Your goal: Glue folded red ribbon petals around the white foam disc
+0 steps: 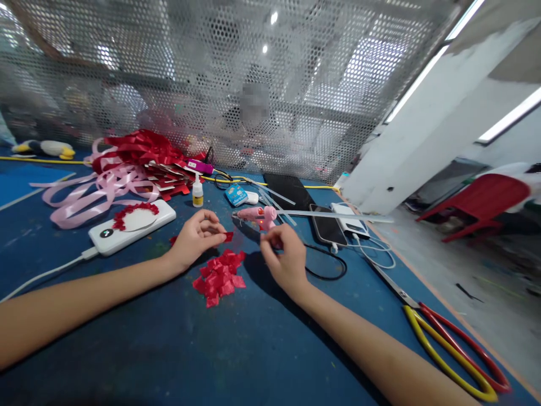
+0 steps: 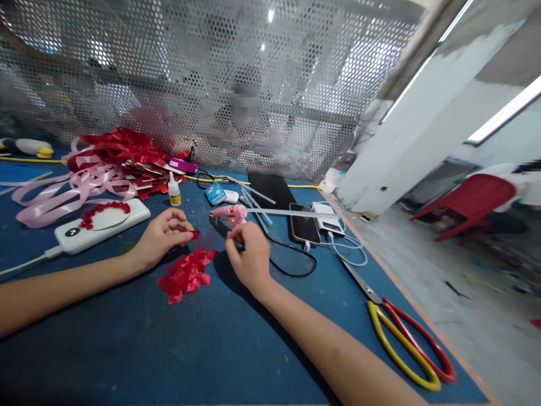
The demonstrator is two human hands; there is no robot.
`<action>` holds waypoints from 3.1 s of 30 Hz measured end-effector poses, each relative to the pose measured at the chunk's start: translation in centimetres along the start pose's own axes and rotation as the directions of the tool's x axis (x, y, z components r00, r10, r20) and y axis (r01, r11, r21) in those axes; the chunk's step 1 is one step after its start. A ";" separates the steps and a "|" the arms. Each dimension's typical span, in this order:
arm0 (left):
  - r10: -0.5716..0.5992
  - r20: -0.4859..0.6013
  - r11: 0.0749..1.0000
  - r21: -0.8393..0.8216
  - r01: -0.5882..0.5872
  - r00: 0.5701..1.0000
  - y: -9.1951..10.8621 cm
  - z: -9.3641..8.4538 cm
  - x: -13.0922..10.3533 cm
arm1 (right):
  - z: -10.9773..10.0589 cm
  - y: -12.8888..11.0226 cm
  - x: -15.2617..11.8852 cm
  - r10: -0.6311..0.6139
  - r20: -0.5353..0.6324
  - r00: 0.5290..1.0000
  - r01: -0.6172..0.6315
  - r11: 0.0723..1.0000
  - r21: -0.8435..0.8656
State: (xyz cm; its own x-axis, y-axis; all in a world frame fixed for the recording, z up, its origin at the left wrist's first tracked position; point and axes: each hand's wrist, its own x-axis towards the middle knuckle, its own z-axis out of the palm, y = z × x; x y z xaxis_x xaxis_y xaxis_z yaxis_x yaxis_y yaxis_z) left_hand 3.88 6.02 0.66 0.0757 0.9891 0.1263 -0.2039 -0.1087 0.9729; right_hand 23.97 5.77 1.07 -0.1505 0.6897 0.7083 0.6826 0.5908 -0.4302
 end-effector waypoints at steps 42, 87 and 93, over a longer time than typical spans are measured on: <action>0.095 0.223 0.950 0.271 -0.155 0.970 -0.5 0.4 -1.3 | 0.7 -1.3 -0.8 -0.340 0.227 0.912 0.364 0.928 -0.073; 0.450 0.558 0.093 0.747 -0.659 0.697 -0.6 0.3 -2.4 | 0.6 -2.6 -1.2 -0.554 0.263 0.790 0.613 0.712 -0.342; 0.394 0.448 0.266 0.780 -0.566 0.803 -0.3 0.3 -2.2 | -0.1 -2.5 -1.2 -0.414 0.120 0.903 0.427 0.894 -0.132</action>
State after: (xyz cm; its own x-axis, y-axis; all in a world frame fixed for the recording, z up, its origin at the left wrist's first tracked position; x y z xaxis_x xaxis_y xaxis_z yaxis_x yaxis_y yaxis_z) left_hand 4.08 3.85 0.12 0.4178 0.7066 0.5711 0.6643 -0.6664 0.3385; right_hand 22.52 3.42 1.32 -0.5038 0.4282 0.7502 0.6403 0.7681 -0.0084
